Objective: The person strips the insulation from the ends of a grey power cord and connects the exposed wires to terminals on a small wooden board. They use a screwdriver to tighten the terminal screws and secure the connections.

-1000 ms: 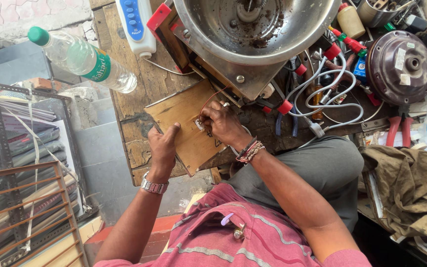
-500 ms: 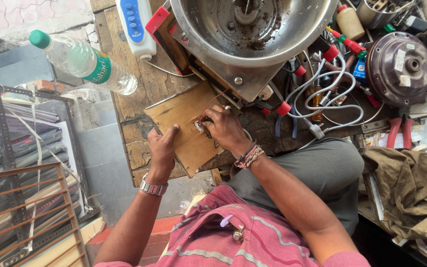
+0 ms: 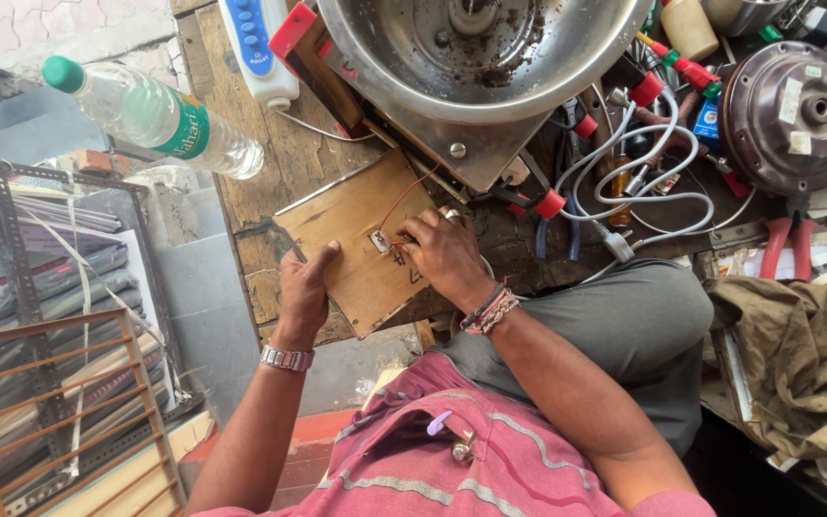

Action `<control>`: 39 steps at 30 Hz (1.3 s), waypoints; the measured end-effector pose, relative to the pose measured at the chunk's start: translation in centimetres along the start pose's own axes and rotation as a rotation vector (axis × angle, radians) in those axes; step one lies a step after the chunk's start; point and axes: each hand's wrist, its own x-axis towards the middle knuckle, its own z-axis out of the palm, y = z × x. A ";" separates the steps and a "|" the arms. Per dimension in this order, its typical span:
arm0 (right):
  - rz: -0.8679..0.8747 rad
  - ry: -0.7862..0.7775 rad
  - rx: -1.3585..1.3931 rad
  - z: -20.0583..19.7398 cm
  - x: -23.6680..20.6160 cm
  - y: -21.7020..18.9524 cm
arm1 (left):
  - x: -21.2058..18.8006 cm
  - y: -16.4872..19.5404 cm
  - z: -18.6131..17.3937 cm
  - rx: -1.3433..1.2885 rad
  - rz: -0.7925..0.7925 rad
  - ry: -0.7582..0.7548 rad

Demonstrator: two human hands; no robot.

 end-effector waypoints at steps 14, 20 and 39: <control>0.117 0.024 0.521 -0.8 -0.4 1.7 | 0.0 0.0 0.2 0.080 -0.038 0.064; 0.315 -0.004 0.308 -4.0 -1.3 2.0 | -0.5 0.5 1.2 0.124 0.014 0.039; 0.072 -0.043 0.076 -5.4 -3.3 0.4 | -2.0 3.7 4.5 0.143 0.057 -0.003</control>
